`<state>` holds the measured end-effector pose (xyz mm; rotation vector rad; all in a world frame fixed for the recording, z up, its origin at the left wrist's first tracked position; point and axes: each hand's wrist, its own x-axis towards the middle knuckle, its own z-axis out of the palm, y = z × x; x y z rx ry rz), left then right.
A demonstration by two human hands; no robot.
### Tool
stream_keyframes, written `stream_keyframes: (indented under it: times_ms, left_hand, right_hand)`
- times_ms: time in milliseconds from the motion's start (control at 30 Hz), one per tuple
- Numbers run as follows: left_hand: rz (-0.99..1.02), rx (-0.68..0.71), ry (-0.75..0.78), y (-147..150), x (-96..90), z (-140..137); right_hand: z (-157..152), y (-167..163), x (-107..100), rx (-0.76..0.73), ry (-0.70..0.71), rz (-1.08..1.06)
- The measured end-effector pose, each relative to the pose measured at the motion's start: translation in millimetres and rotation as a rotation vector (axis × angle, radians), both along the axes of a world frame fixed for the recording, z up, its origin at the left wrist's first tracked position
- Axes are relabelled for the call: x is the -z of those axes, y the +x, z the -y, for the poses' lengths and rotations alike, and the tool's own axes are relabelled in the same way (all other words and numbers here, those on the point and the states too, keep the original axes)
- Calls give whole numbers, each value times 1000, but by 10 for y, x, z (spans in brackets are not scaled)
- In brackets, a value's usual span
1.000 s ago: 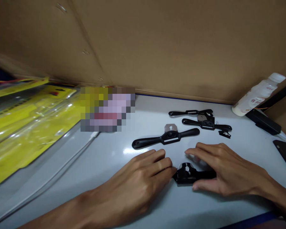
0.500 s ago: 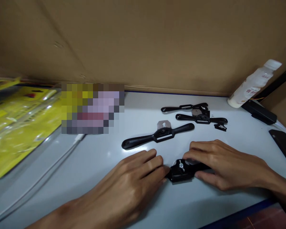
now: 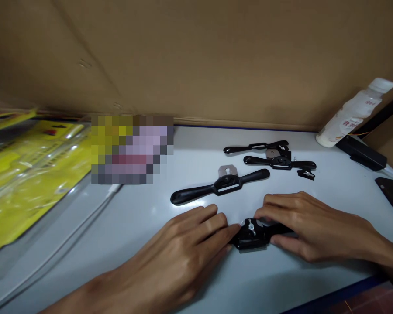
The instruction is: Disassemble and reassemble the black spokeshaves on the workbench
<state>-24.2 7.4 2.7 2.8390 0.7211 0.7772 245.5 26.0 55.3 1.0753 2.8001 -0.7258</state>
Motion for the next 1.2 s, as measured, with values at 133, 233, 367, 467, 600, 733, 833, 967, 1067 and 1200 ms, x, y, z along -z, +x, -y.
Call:
stream_keyframes:
  times_ms: [133,233,367,467,600,733,833,967,1067,1200]
  left_hand:
    - [-8,-1,-14,7,-6,-6]
    - [-3,16,-23,0,3,2]
    - [-7,19,-6,1,3,2]
    - [-16,15,-5,14,-6,-5]
    - [-34,18,-24,20,-2,-10]
    - [-58,15,-47,24,-3,-6]
    - [-82,13,-63,32,-21,-3]
    - [-126,15,-57,30,-37,7]
    - [-149,15,-52,17,-33,14]
    - [-135,9,-29,8,-16,7]
  right_hand:
    - [-7,2,-7,2,-20,21]
    - [-6,7,-5,8,-28,20]
    - [-1,27,-4,12,-22,6]
    - [-5,43,-22,2,-15,-22]
    - [-14,36,-27,20,38,-138]
    - [-16,-12,79,-1,161,-291]
    - [-12,-53,198,-41,245,-327]
    - [-11,-85,263,-28,270,-360]
    - [-41,-79,212,-13,145,-431]
    - [-100,-30,141,64,121,-427]
